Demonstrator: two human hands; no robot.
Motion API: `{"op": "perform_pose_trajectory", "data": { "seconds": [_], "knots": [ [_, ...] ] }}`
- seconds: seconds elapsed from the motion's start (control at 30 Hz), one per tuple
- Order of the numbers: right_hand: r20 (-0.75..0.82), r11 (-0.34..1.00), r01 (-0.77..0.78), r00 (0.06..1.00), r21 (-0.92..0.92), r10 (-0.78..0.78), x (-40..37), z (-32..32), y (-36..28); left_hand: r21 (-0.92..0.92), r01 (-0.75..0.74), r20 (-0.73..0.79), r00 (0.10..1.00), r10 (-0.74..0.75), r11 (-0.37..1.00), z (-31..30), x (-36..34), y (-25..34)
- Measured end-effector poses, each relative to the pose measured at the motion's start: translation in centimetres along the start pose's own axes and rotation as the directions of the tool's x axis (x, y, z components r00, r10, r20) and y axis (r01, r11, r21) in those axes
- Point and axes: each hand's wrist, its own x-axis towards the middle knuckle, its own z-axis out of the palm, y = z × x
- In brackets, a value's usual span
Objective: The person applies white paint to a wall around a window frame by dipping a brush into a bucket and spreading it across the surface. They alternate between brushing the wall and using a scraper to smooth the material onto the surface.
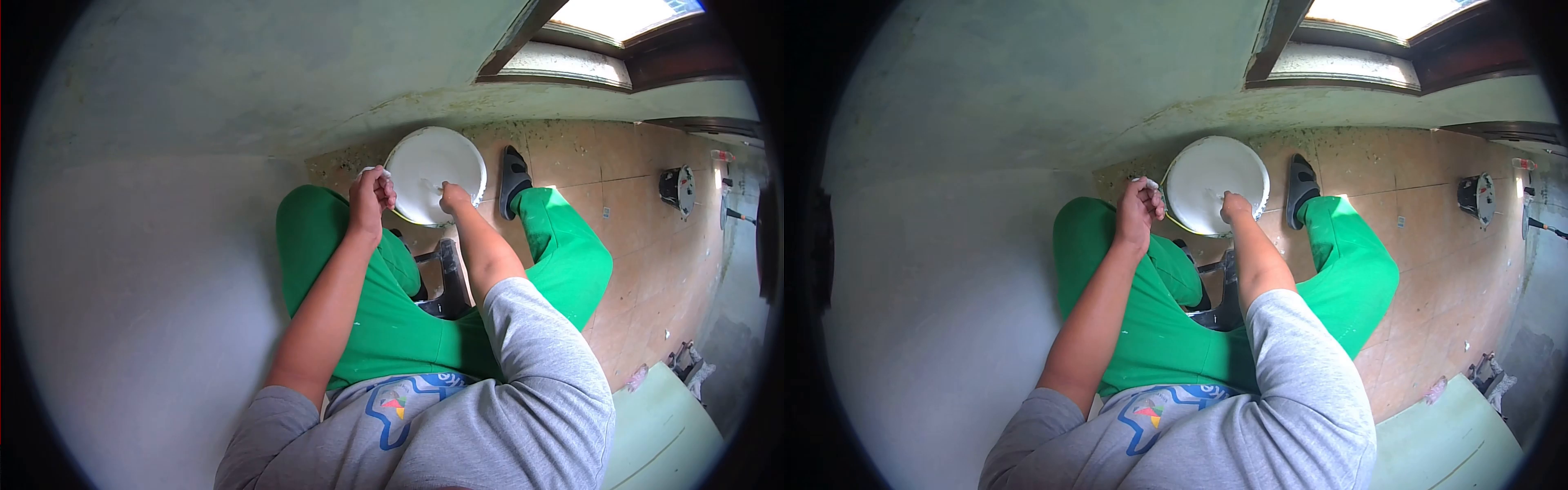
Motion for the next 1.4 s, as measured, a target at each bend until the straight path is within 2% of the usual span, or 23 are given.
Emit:
{"op": "perform_pose_trajectory", "data": {
  "seconds": [0.2,0.5,0.83,0.93,1.0,1.03,1.07,1.1,1.13,1.17,1.23,1.3,1.37,1.4],
  "knots": [
    [0.064,0.999,-0.046,0.997,-0.025,0.048,0.0,-0.8,-0.2,0.002,-0.008,-0.005,1.0,0.008,1.0,-0.2,-0.2,0.1],
    [0.131,0.996,-0.033,0.99,-0.082,0.044,-0.7,-1.8,-0.7,0.04,-0.002,0.02,1.0,0.001,0.999,-0.2,-0.2,0.2],
    [0.12,0.998,-0.017,0.992,-0.055,0.024,-0.1,-1.5,-0.6,0.023,-0.003,0.028,1.0,0.002,1.0,-0.5,-0.1,0.1],
    [0.055,1.0,0.004,0.998,-0.027,-0.002,-0.5,-3.3,-0.5,0.012,-0.023,0.038,0.999,0.022,1.0,-0.8,0.0,0.0],
    [0.166,0.995,-0.058,0.985,0.082,0.044,-1.8,-6.1,-0.2,-0.069,-0.006,-0.016,1.0,0.005,0.998,-1.1,0.1,-0.1],
    [0.141,0.995,-0.064,0.989,0.081,0.052,-2.6,-7.8,0.1,-0.075,-0.015,0.008,1.0,0.015,0.997,-1.0,0.3,0.3],
    [0.152,0.983,-0.021,0.988,0.18,-0.006,-3.7,-9.7,0.7,-0.101,-0.055,-0.073,0.996,0.047,0.993,-0.8,0.3,0.7],
    [0.156,0.961,0.022,0.985,0.276,-0.067,-5.0,-11.6,1.5,-0.125,-0.095,-0.155,0.985,0.075,0.988,-0.8,0.2,1.2],
    [0.119,0.899,0.06,0.985,0.434,-0.124,-5.8,-12.7,2.9,-0.115,-0.119,-0.173,0.98,0.098,0.986,-1.3,0.5,1.4],
    [0.153,0.84,-0.051,0.987,0.54,-0.038,-9.2,-15.9,2.6,-0.118,-0.129,-0.141,0.984,0.111,0.985,-2.2,0.8,1.5],
    [0.031,0.731,0.099,0.986,0.675,-0.162,-14.8,-20.1,3.6,-0.155,-0.127,-0.151,0.983,0.104,0.98,-3.1,1.0,1.9],
    [0.012,0.542,0.057,0.992,0.838,-0.123,-20.8,-23.9,3.6,-0.137,-0.111,-0.093,0.991,0.099,0.984,-2.3,-0.5,3.2],
    [0.06,0.304,0.007,0.976,0.953,-0.21,-25.7,-26.7,4.3,-0.104,-0.097,-0.037,0.995,0.094,0.99,-0.7,-2.7,4.6],
    [0.012,0.203,0.056,0.947,0.978,-0.321,-27.7,-27.3,4.7,-0.105,-0.109,-0.011,0.994,0.108,0.988,-0.2,-4.0,5.0]
  ]
}}
